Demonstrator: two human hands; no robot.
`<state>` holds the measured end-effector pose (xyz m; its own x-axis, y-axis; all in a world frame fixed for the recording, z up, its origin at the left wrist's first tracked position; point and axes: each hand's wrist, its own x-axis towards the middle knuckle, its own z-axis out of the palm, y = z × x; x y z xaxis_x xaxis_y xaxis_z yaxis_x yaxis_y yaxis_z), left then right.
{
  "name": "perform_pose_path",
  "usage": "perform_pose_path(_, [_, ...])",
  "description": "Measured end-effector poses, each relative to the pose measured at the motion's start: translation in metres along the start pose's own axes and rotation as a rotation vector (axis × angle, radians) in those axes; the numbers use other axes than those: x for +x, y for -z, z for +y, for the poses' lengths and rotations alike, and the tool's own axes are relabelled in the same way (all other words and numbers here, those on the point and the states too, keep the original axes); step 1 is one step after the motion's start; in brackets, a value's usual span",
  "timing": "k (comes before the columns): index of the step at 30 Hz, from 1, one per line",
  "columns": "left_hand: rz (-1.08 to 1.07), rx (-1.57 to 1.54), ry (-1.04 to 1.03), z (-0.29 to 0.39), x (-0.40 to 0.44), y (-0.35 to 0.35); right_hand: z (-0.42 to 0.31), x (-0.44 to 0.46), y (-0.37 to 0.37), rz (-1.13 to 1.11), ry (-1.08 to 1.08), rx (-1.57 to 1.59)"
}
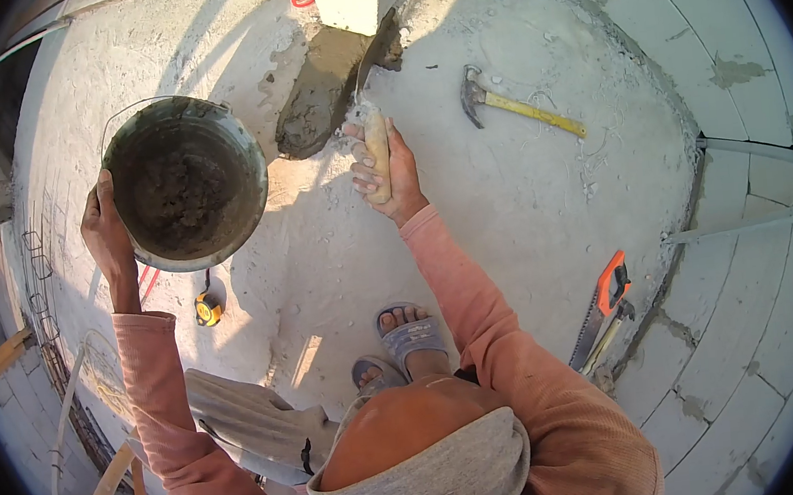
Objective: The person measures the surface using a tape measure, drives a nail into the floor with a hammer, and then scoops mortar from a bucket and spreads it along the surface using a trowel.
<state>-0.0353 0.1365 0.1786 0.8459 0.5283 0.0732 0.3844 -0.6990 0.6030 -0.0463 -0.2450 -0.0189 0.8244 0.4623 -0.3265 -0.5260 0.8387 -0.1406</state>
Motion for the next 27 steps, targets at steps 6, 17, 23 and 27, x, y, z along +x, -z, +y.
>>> perform_pose_path(6, [0.015,0.001,0.008,0.004,-0.004,0.001,-0.005,-0.014,0.000,-0.014,0.089,-0.004])
perform_pose_path(17, [-0.029,-0.059,-0.012,-0.010,0.002,0.004,0.006,-0.048,0.001,-0.039,-0.082,-0.039])
perform_pose_path(23, [-0.074,-0.039,-0.050,0.009,-0.006,0.004,0.001,-0.123,-0.055,0.119,-0.206,-0.833])
perform_pose_path(27, [-0.070,-0.049,-0.094,0.024,-0.018,0.003,-0.011,-0.107,-0.114,0.052,-0.193,-1.511])
